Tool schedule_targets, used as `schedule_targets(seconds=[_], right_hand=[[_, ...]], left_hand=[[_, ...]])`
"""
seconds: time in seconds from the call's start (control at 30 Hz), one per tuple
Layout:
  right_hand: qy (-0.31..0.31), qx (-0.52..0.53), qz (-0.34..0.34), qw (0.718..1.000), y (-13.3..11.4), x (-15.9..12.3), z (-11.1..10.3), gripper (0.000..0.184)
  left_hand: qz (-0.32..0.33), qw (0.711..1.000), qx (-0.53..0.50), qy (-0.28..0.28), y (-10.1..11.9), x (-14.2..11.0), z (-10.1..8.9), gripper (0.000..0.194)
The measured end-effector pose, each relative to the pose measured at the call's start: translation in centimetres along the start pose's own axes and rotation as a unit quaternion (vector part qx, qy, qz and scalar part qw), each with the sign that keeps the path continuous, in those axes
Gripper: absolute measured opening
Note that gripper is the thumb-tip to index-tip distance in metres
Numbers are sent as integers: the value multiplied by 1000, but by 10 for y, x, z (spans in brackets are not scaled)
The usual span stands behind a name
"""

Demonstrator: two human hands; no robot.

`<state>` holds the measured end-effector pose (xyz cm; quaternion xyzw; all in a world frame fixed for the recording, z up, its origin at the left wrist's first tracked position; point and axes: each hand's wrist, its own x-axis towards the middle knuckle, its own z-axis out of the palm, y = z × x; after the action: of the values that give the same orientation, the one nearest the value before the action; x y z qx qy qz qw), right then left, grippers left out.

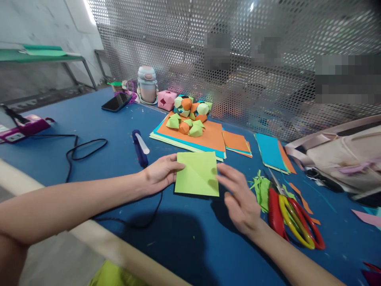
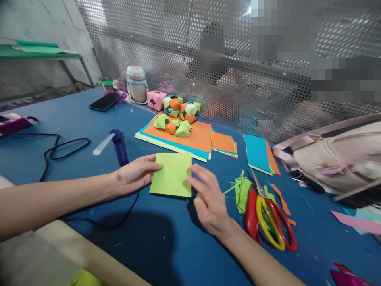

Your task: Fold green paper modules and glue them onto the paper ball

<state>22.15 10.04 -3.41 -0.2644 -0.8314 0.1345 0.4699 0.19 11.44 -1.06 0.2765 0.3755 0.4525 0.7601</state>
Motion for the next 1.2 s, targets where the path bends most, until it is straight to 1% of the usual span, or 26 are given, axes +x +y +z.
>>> schedule_targets(seconds=[0.03,0.07,0.1,0.13,0.17,0.2,0.23,0.27,0.3,0.37,0.43,0.5,0.6,0.67,0.77,0.9,1.0,1.1,1.2], right_hand=[[40,24,69,996,-1,0,1,38],[75,54,142,986,-2,1,3,35],[98,84,207,970,-2,2,5,32],[102,108,262,954,-3,2,8,31],[89,120,305,941,-3,3,10,31],[66,116,333,933,-4,3,12,29],[45,98,345,932,-5,3,13,25],[29,68,337,939,-6,4,14,20],[19,35,310,950,-8,3,14,16],[18,-20,217,976,-11,3,14,10],[13,-42,127,991,-12,2,13,7],[-10,-47,74,996,-12,0,13,16],[-47,-43,42,997,-9,-2,14,30],[-53,-34,40,997,-9,-2,15,32],[-45,-25,60,997,-10,1,15,27],[-31,-29,112,993,-12,5,14,18],[-34,-26,153,987,-10,4,13,17],[-35,-18,192,981,-7,1,13,17],[-27,5,211,977,-6,-1,12,18]], left_hand=[[12,1000,2,6,0,0,0,30],[23,1000,4,11,-1,0,1,30],[31,999,6,15,-1,-1,2,29],[37,999,8,17,-3,-2,3,28],[39,999,9,16,-4,-3,4,28],[39,999,8,13,-5,-3,5,27],[36,999,6,10,-7,-4,5,25],[31,1000,4,6,-8,-4,5,23],[25,1000,0,5,-8,-4,5,21],[12,1000,-9,9,-9,-3,4,18],[-4,1000,-18,19,-8,-3,4,17],[-20,999,-21,28,-7,-4,5,18],[-33,999,-21,34,-5,-6,7,20],[-29,999,-25,37,-4,-6,7,19],[-7,999,-26,34,-4,-6,5,14],[27,999,0,36,-4,-4,2,9],[41,998,19,50,-5,-3,1,7],[40,997,13,65,-5,-2,1,5],[31,998,-8,60,-6,-1,-1,6]])
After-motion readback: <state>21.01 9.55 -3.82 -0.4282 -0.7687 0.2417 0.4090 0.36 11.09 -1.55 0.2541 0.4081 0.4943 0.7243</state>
